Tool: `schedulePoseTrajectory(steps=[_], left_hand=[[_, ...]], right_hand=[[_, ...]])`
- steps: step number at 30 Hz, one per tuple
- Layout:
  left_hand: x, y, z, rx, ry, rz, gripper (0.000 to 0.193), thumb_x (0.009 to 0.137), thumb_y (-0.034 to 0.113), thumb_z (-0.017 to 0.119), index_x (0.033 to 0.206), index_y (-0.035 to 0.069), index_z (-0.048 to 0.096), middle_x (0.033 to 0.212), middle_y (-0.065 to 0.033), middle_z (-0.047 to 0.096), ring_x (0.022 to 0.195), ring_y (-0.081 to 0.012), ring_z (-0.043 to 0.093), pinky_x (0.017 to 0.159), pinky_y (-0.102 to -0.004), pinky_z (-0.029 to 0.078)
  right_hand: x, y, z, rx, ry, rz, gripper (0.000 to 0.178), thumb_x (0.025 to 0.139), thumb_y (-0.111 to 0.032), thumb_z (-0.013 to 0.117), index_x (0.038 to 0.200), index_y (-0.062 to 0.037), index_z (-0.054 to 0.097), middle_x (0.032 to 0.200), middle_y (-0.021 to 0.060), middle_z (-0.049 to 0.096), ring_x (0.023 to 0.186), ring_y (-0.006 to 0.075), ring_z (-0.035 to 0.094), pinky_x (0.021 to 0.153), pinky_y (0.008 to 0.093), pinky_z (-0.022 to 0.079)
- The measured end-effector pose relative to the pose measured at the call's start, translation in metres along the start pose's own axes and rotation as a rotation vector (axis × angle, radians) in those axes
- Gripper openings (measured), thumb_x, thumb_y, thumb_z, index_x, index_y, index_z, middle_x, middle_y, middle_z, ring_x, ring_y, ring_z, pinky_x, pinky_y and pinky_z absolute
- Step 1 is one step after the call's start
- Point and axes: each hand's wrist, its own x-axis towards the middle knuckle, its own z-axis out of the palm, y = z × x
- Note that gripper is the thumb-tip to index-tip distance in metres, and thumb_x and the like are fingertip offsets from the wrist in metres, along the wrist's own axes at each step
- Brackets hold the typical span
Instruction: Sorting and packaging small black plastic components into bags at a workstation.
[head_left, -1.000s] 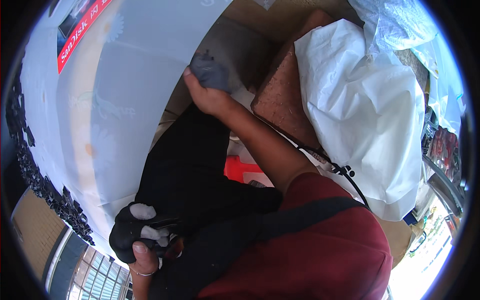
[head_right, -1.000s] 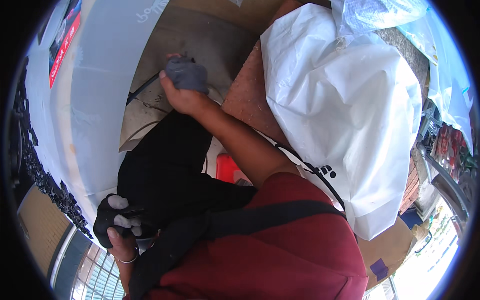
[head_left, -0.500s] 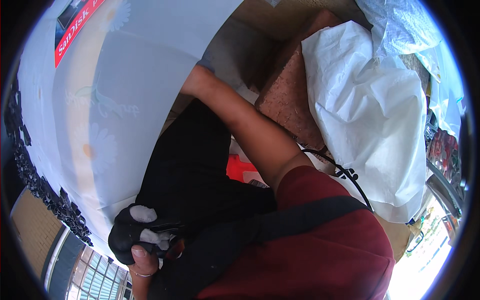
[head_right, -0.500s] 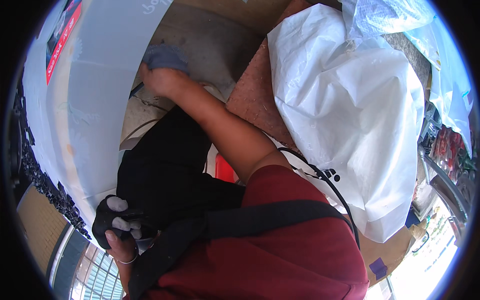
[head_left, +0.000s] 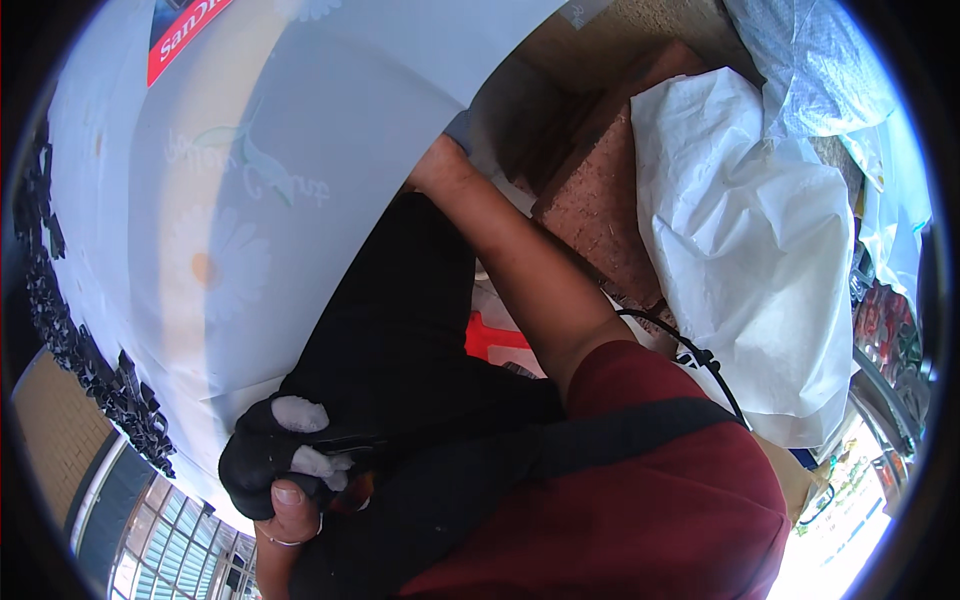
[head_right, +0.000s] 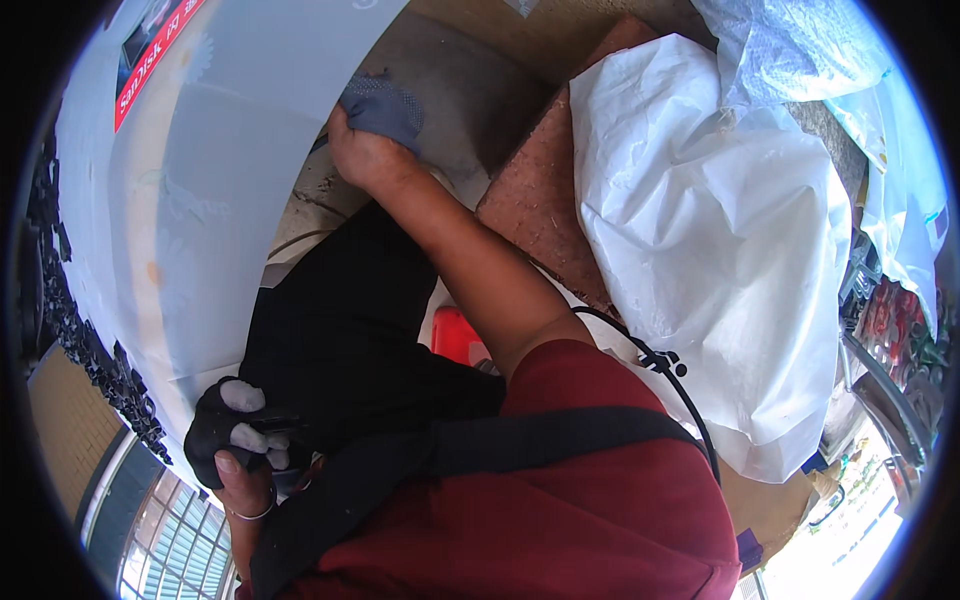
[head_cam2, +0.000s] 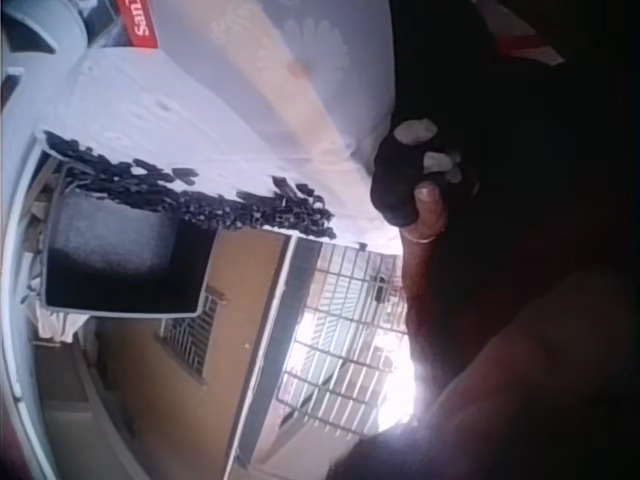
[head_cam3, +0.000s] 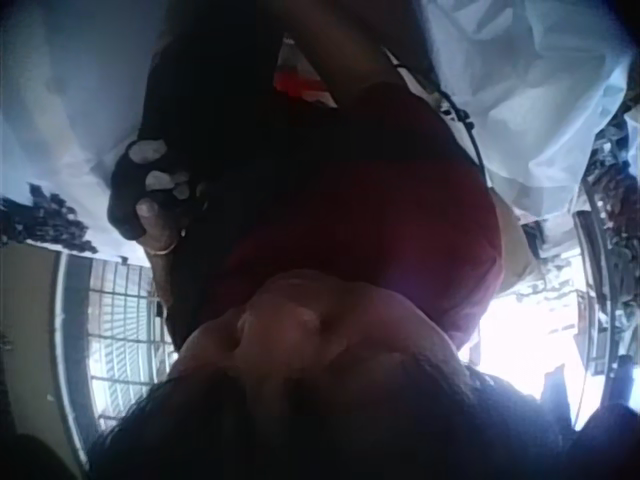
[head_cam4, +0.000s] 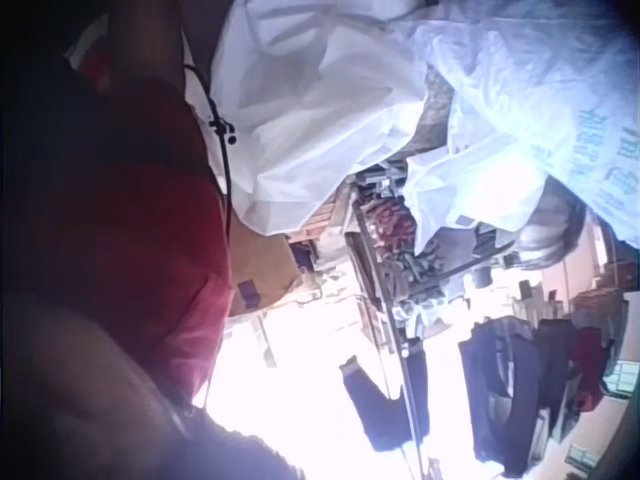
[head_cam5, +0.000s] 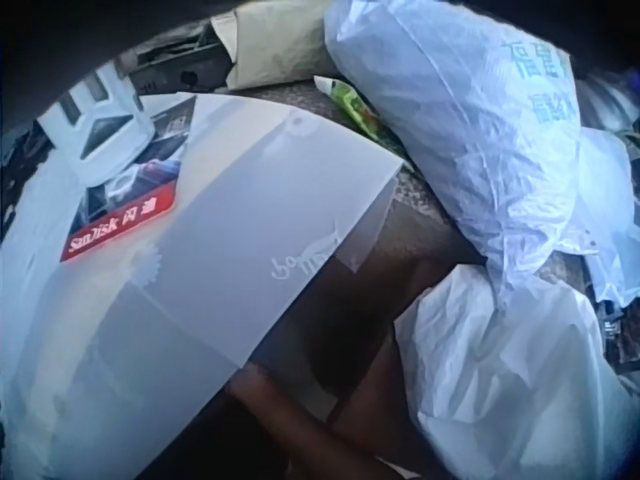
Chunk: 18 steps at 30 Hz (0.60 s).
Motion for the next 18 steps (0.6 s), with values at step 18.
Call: schedulePoseTrajectory(steps=[18], left_hand=[[-0.161, -0.194, -0.02, 0.101, 0.393, -0.344, 0.03, 0.089, 0.025, 0.047, 0.114, 0.011, 0.053, 0.092, -0.0114, 0.062, 0.087, -0.0239, 0.059, 0.077, -0.0328, 0.045]], right_hand=[[0.042, -0.194, -0.207, -0.106, -0.921, -0.252, 0.031, 0.085, -0.022, 0.048, 0.109, -0.0031, 0.054, 0.115, 0.0162, 0.052, 0.109, 0.0321, 0.046, 0.091, 0.035, 0.036]])
